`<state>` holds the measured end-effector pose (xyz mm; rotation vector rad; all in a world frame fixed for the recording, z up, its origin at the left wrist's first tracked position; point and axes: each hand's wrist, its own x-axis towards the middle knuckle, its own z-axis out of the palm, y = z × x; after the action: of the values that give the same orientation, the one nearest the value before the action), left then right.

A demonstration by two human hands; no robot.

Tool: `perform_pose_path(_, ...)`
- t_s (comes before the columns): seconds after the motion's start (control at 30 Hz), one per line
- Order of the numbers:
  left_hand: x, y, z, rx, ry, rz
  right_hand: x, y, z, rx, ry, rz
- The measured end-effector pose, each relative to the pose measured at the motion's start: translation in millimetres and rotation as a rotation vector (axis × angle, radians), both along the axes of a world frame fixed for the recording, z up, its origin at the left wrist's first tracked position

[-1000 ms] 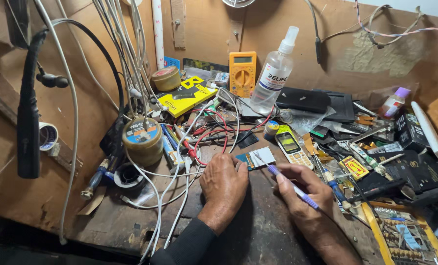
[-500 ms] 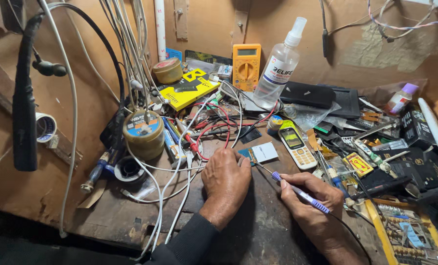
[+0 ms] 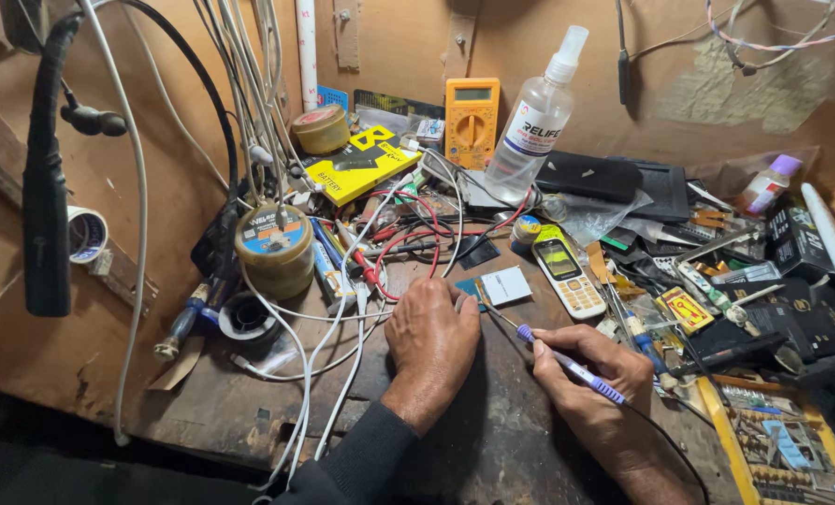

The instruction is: The person uses a screwdriver to remove screws from a mobile phone, then disassembles the phone to access the internal components. They remove the battery and reassemble the phone, securing the back cover with screws.

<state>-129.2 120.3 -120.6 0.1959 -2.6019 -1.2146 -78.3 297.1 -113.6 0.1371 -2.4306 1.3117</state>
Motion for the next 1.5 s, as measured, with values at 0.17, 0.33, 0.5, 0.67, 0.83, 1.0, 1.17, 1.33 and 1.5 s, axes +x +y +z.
perform_pose_path(0.17,2,3,1,0.01,-0.011,0.001,1,4,-2,0.022,0.027,0.006)
perform_pose_path(0.33,5,7,3,0.008,-0.013,0.005,3,8,-3,0.035,0.034,0.004)
perform_pose_path(0.5,6,9,3,0.006,-0.017,0.011,4,10,-6,-0.002,0.039,0.021)
perform_pose_path(0.67,10,10,4,0.018,-0.022,0.016,8,13,-6,0.006,0.011,0.009)
perform_pose_path(0.83,12,10,5,0.032,-0.018,0.013,9,12,-4,-0.015,0.02,0.05)
perform_pose_path(1.0,15,9,4,0.036,0.009,0.014,11,11,-1,0.035,0.021,0.034)
perform_pose_path(1.17,15,7,4,0.047,-0.077,0.008,10,10,1,0.043,0.081,0.065)
perform_pose_path(1.33,15,5,5,0.058,-0.021,0.032,11,11,3,-0.146,-0.031,-0.062)
perform_pose_path(1.5,18,4,7,0.093,-0.075,0.033,16,8,5,-0.088,0.006,-0.063)
